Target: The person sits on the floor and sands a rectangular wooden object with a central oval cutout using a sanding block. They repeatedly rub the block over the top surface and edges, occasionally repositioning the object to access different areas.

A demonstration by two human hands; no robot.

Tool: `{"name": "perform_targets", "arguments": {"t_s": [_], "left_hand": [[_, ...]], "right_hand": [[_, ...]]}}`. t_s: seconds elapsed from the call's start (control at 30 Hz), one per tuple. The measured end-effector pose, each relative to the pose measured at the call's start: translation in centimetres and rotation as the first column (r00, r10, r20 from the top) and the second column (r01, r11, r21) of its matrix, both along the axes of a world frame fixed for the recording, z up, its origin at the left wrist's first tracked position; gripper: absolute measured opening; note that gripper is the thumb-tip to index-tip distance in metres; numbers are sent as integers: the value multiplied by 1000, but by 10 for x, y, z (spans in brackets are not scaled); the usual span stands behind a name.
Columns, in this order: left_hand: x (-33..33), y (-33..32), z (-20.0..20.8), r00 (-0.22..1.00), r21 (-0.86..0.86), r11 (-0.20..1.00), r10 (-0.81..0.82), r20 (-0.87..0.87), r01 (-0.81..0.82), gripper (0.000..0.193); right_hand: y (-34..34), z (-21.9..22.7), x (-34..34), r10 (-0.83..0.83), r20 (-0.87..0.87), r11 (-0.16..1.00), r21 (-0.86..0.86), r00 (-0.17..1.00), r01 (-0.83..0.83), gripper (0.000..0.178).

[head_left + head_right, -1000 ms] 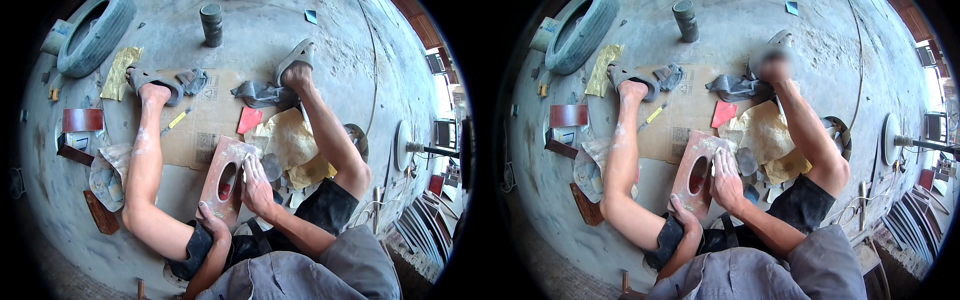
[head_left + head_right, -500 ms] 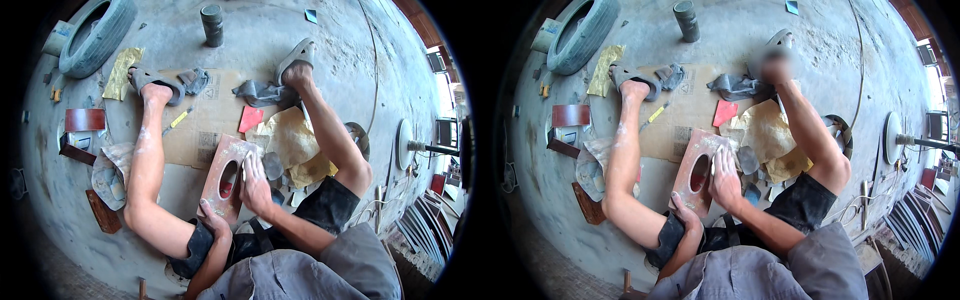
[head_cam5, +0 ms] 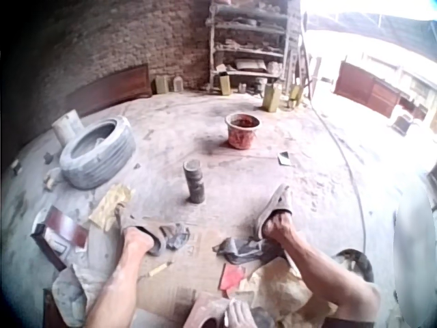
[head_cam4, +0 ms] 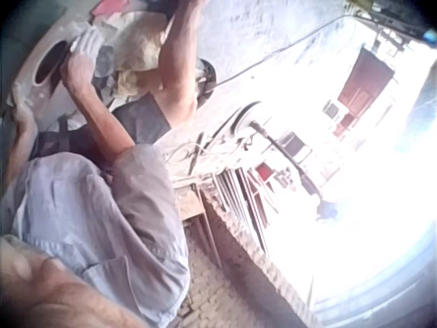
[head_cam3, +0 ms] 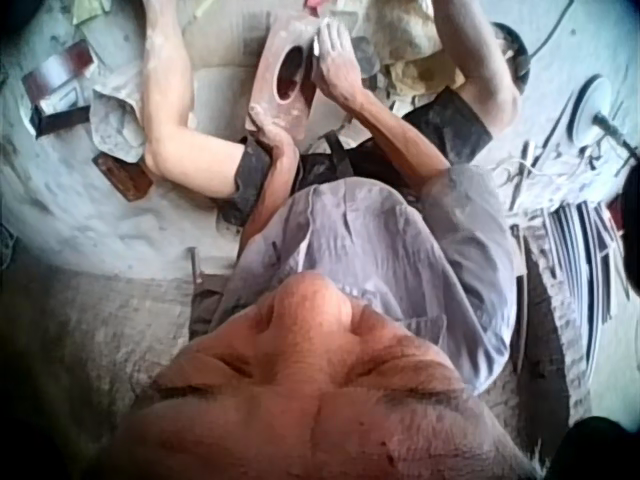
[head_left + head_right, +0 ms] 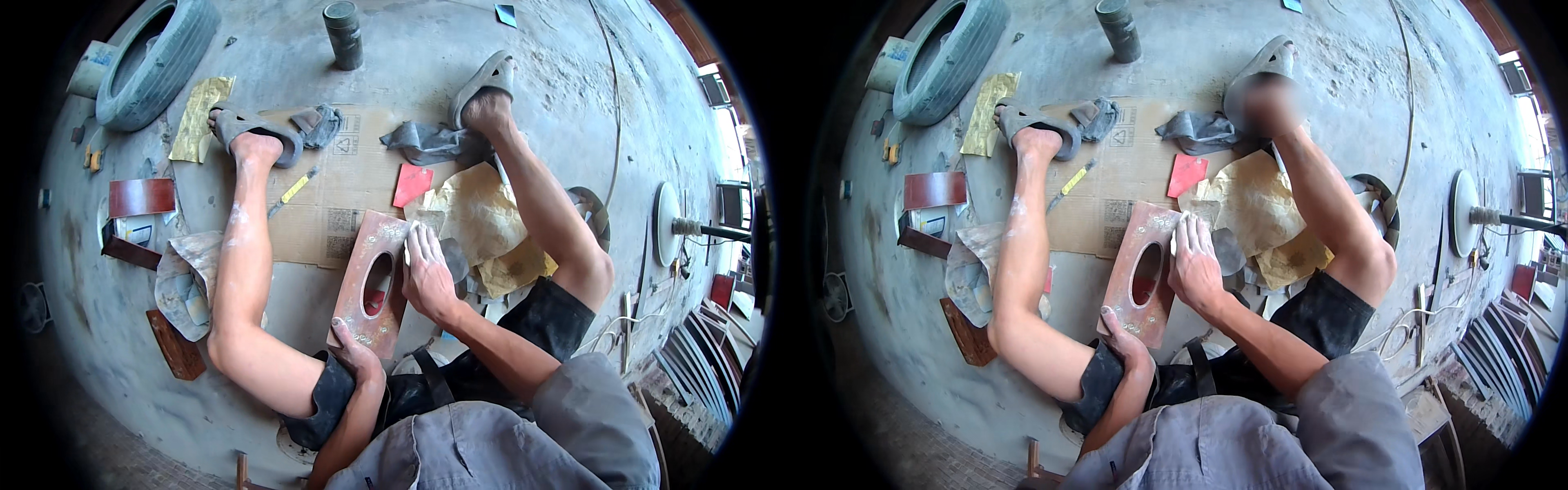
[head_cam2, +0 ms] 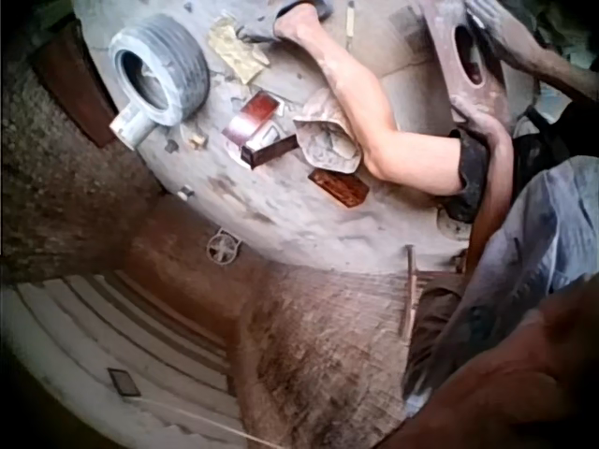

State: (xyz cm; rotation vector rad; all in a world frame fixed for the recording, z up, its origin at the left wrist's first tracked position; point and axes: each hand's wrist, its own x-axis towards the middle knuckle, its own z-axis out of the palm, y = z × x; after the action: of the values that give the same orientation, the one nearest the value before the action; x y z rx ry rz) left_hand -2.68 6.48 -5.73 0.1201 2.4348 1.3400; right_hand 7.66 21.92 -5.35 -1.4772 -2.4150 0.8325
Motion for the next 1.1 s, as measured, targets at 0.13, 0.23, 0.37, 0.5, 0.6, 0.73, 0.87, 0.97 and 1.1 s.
{"name": "perform_targets", "arguments": {"t_s": [0.13, 0.23, 0.37, 0.5, 0.6, 0.73, 0.87, 0.97, 1.1], "left_hand": [[-11, -5, 12, 993, -4, 997, -80, 89, 81, 62], [-10, -3, 13, 997, -10, 1000, -19, 79, 20, 61], [-8, -2, 14, 983, 10, 1000, 14, 181, -16, 57], [-5, 0, 15, 974, 16, 996, 81, 210, -86, 60], [-3, 2, 17, 983, 65, 995, 68, 168, -80, 61], [4, -2, 13, 970, -15, 994, 106, 220, -105, 64], [-8, -12, 8, 956, 34, 998, 35, 292, -47, 65], [-7, -6, 17, 955, 56, 998, -2, 298, -15, 65], [0, -4, -2, 999, -37, 999, 25, 37, -23, 61]], "right_hand": [[-16, 27, 13, 23, 13, 977, -214, 1000, -19, 55], [23, 43, 17, -321, -46, 883, -376, 946, 281, 51], [30, 29, 10, -156, -235, 981, -152, 960, 122, 60], [17, 1, -2, 109, -28, 994, 11, 994, -109, 63], [29, 8, -34, 100, -15, 994, -37, 995, -100, 60], [36, -10, -43, 151, -53, 988, 20, 987, -150, 56], [20, 1, -14, 102, -18, 995, 24, 995, -101, 54], [29, -1, -29, 135, -76, 991, 15, 988, -134, 52], [57, -28, -54, 289, -151, 956, 91, 945, -278, 55]]}}
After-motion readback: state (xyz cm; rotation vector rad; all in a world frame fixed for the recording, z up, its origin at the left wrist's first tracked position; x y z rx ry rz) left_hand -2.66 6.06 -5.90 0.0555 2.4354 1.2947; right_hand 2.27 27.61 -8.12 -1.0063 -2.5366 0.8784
